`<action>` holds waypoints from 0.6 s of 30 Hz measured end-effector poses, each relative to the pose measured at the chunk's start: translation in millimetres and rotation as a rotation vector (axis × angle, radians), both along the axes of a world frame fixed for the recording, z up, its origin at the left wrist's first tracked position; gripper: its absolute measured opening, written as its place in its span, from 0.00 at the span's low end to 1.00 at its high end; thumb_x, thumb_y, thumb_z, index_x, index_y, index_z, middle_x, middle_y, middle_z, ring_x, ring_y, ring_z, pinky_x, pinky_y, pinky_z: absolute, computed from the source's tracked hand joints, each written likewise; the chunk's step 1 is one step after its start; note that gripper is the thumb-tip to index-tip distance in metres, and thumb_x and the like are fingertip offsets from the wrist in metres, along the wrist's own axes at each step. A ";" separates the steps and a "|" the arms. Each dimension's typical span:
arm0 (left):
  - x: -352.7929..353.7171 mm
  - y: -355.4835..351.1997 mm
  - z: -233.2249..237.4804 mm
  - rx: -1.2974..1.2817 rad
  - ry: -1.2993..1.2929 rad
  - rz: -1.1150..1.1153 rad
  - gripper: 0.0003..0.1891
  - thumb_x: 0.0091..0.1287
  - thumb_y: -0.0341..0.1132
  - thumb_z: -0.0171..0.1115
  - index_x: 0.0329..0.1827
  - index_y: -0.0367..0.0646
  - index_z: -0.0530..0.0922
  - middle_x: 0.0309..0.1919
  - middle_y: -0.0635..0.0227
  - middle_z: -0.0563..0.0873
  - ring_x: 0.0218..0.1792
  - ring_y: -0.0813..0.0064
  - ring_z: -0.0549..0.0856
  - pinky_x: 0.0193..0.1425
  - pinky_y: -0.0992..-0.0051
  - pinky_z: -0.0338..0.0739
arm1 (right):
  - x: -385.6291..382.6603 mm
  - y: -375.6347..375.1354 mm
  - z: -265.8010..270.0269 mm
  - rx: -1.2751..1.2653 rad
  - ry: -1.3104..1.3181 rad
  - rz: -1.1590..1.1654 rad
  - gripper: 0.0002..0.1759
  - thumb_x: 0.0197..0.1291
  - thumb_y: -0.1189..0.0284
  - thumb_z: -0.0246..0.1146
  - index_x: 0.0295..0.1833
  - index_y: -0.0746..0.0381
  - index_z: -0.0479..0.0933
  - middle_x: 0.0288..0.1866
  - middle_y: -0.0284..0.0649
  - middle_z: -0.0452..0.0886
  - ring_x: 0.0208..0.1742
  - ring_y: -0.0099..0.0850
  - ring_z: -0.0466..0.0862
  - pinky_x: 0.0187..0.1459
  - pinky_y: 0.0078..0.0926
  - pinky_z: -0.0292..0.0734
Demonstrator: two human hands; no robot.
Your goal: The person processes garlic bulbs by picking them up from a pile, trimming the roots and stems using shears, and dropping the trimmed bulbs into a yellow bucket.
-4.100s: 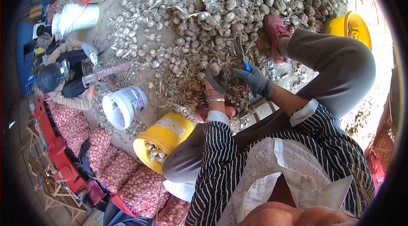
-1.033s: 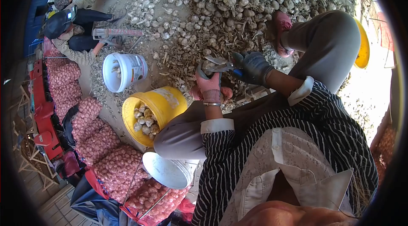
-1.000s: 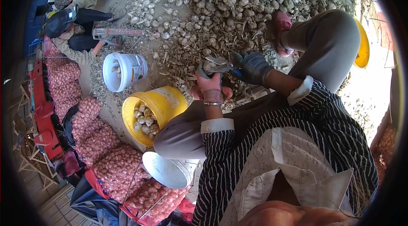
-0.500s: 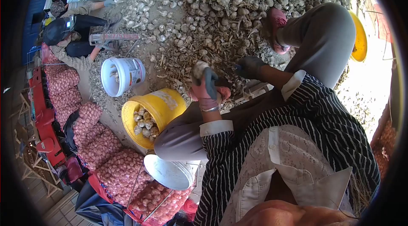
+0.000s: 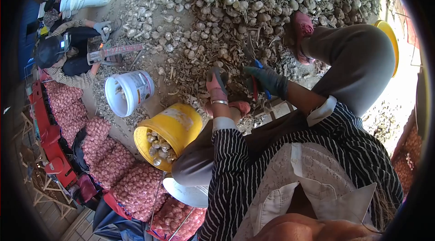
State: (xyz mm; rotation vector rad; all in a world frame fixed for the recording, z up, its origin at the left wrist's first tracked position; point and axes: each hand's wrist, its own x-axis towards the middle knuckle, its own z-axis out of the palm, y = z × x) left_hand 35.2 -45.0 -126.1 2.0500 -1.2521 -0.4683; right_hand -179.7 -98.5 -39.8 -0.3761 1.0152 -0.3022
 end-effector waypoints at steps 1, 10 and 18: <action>-1.8 -20.5 -18.4 0.152 0.478 0.304 0.16 0.64 0.45 0.63 0.47 0.42 0.78 0.41 0.66 0.84 0.40 0.64 0.84 0.43 0.67 0.82 | 0.4 -3.0 4.2 0.005 -0.030 -0.029 0.17 0.60 0.59 0.66 0.45 0.59 0.73 0.25 0.36 0.78 0.25 0.29 0.81 0.29 0.29 0.78; -35.5 -125.0 -36.9 1.078 0.096 0.410 0.35 0.65 0.53 0.58 0.70 0.42 0.60 0.65 0.55 0.70 0.57 0.56 0.79 0.53 0.56 0.80 | -6.0 -6.2 -11.9 -0.117 0.122 0.029 0.20 0.61 0.54 0.64 0.40 0.62 0.75 0.25 0.36 0.78 0.28 0.25 0.78 0.32 0.27 0.75; -24.6 -75.0 -12.0 0.304 1.071 0.516 0.23 0.61 0.35 0.70 0.57 0.43 0.72 0.38 0.65 0.85 0.29 0.74 0.86 0.19 0.77 0.75 | -7.7 -16.8 -3.9 -0.513 0.378 0.358 0.35 0.55 0.45 0.65 0.54 0.64 0.72 0.40 0.49 0.82 0.43 0.38 0.82 0.48 0.34 0.75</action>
